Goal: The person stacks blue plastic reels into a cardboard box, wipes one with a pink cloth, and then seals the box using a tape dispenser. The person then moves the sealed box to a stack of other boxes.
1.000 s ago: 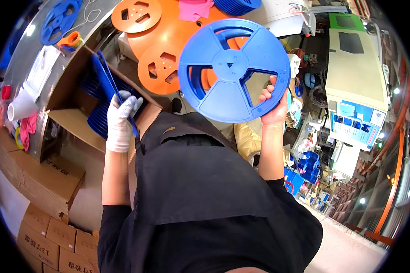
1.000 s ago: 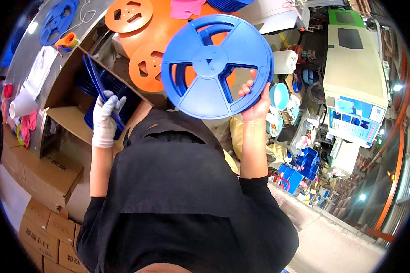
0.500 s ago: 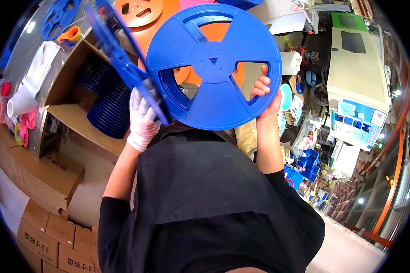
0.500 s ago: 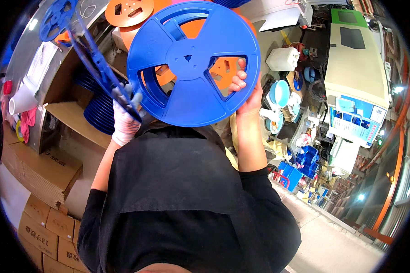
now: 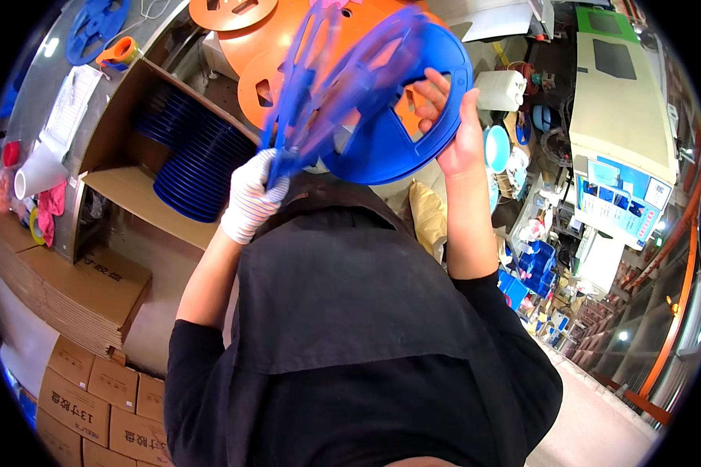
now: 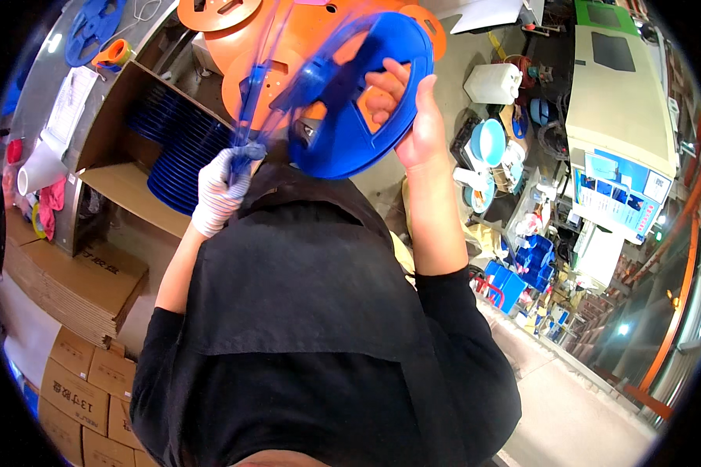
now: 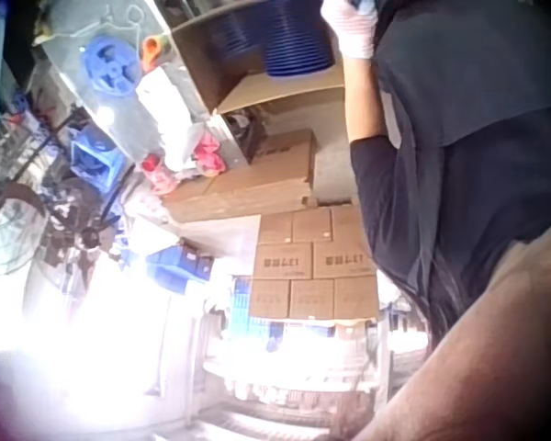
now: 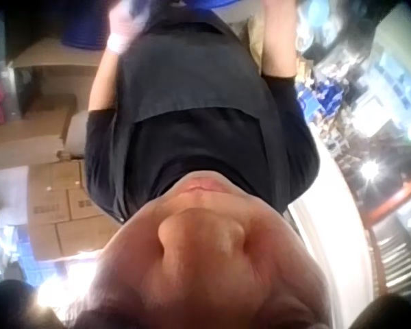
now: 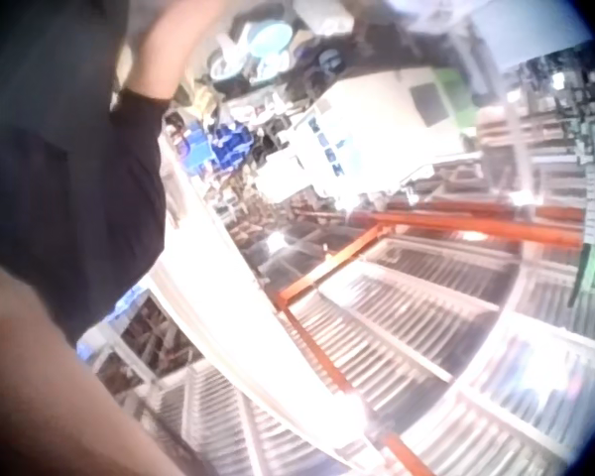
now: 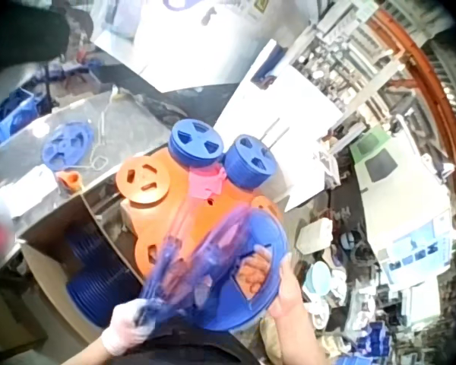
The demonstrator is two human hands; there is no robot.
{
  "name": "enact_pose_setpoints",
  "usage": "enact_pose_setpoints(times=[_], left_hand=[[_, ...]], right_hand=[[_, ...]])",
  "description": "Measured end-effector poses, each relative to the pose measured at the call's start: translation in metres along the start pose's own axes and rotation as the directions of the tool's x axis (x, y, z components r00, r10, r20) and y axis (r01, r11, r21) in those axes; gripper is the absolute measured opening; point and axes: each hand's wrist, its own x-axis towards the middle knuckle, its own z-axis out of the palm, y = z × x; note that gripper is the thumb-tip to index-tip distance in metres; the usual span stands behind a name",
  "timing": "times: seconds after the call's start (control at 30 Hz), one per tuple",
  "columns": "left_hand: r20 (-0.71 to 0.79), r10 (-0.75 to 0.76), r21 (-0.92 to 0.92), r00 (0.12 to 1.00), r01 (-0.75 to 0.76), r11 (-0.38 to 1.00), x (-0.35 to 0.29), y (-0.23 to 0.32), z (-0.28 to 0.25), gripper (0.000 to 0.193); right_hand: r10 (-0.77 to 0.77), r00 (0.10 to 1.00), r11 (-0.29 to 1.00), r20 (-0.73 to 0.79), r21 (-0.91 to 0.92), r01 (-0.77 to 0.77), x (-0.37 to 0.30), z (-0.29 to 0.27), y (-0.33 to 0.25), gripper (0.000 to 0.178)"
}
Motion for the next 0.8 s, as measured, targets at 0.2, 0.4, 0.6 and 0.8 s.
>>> enact_pose_setpoints(times=[0.2, 0.4, 0.6, 0.8], left_hand=[[0.111, -0.533, -0.977, 0.839, 0.190, 0.095, 0.003, 0.001, -0.034, 0.047], [0.067, -0.412, -0.994, 0.909, 0.023, -0.111, -0.017, -0.034, -0.044, 0.041], [0.034, -0.385, -0.990, 0.922, -0.022, -0.139, -0.015, -0.033, -0.053, 0.039], [0.021, -0.427, -0.994, 0.904, -0.028, -0.109, -0.017, -0.025, -0.055, 0.041]], right_hand=[[0.029, 0.948, 0.977, -0.317, -0.191, -0.093, -0.009, -0.031, 0.017, 0.043], [0.059, 0.935, 0.992, -0.350, -0.083, -0.094, -0.018, -0.056, 0.031, 0.056], [0.038, 0.883, 0.967, -0.468, -0.206, -0.151, -0.024, -0.053, 0.038, 0.057], [-0.030, 0.939, 0.999, -0.342, -0.025, 0.023, -0.023, -0.065, 0.035, 0.057]])
